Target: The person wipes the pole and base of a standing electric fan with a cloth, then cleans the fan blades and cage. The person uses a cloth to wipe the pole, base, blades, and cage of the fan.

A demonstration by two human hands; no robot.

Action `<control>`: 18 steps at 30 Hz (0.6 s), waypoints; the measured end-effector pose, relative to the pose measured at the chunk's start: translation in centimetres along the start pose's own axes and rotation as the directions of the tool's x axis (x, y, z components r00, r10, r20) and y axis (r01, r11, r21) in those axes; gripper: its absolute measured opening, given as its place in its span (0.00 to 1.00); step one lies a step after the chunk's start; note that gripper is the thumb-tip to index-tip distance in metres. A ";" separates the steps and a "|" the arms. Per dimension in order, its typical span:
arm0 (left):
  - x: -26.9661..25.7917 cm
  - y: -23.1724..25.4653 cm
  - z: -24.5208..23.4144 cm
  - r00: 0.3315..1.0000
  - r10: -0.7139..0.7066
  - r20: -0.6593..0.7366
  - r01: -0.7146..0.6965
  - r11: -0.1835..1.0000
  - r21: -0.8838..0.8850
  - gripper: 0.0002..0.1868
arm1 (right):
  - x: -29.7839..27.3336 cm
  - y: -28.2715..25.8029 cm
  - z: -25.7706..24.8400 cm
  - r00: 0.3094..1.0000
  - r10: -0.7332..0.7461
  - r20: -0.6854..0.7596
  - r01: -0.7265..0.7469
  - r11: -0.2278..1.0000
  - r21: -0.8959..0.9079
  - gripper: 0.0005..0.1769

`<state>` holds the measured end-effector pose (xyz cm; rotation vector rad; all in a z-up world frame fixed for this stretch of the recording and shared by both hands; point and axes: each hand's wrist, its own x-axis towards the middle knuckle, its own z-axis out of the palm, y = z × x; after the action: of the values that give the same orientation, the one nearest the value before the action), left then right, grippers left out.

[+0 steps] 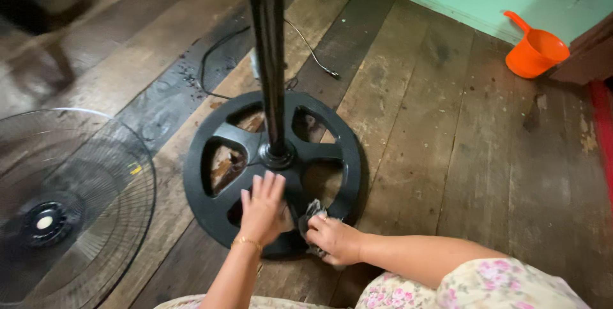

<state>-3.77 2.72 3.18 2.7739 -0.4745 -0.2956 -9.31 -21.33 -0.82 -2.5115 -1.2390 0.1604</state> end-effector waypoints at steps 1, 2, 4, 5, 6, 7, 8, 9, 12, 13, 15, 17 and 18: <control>-1.2 0.1 0.0 0.994 0.082 0.066 -0.085 0.995 0.044 0.50 | 0.7 -0.2 0.4 0.998 0.052 0.032 -0.054 0.995 0.089 0.31; -1.9 0.1 0.1 0.988 0.133 0.083 -0.128 0.990 -0.064 0.53 | 1.4 -0.6 0.7 0.993 0.100 0.069 -0.111 0.978 0.174 0.28; -2.9 0.2 1.0 0.963 0.243 0.114 -0.204 0.939 -0.277 0.60 | 3.2 -0.8 -0.3 0.965 0.229 -0.126 -0.172 0.920 0.352 0.26; -3.1 0.3 1.4 0.964 0.264 0.037 -0.199 0.806 -0.557 0.50 | 4.3 -0.8 -1.4 0.931 0.300 -0.208 -0.185 0.879 0.439 0.25; -3.2 0.4 1.9 0.965 0.257 -0.046 -0.195 0.594 -0.780 0.41 | 5.2 -1.1 -2.5 0.880 0.424 -0.213 -0.245 0.791 0.560 0.25; -3.3 0.7 2.5 0.966 0.228 -0.121 -0.192 0.319 -0.928 0.33 | 5.7 -1.6 -3.5 0.815 0.546 -0.196 -0.295 0.681 0.670 0.25; -3.0 0.9 3.1 0.997 0.077 -0.028 -0.041 0.167 -0.985 0.29 | 6.0 -2.2 -4.3 0.792 0.555 -0.254 -0.234 0.660 0.714 0.22; -2.4 1.0 3.5 0.994 -0.058 0.095 0.094 -0.011 -0.995 0.25 | 6.2 -2.8 -5.0 0.764 0.567 -0.308 -0.169 0.637 0.752 0.20; -0.8 0.5 6.2 0.983 -0.154 0.101 0.080 -0.141 -0.987 0.12 | 6.1 -5.5 -4.5 0.750 0.635 -0.187 -0.193 0.481 0.855 0.23; -0.4 0.0 7.2 0.989 -0.146 0.032 0.015 -0.111 -0.994 0.11 | 6.1 -6.0 -4.0 0.754 0.649 -0.098 -0.240 0.411 0.880 0.25; -0.1 -1.4 8.3 0.984 -0.093 0.151 0.136 -0.153 -0.979 0.13 | 6.5 -4.6 -4.1 0.734 0.536 -0.417 -0.249 0.784 0.569 0.24; 0.0 -3.1 8.2 0.978 -0.189 0.093 0.104 0.053 -0.993 0.15 | 7.5 -3.3 -4.2 0.675 0.474 -0.566 -0.332 0.880 0.341 0.28; 0.1 -4.1 7.8 0.959 -0.278 -0.049 0.034 0.286 -0.958 0.16 | 8.7 -2.1 -4.6 0.621 0.519 -0.588 -0.405 0.854 0.326 0.32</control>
<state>-4.42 4.26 -5.44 1.5706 0.0891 -0.2109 -4.48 -14.43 4.60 -2.3451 -0.2575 -0.4660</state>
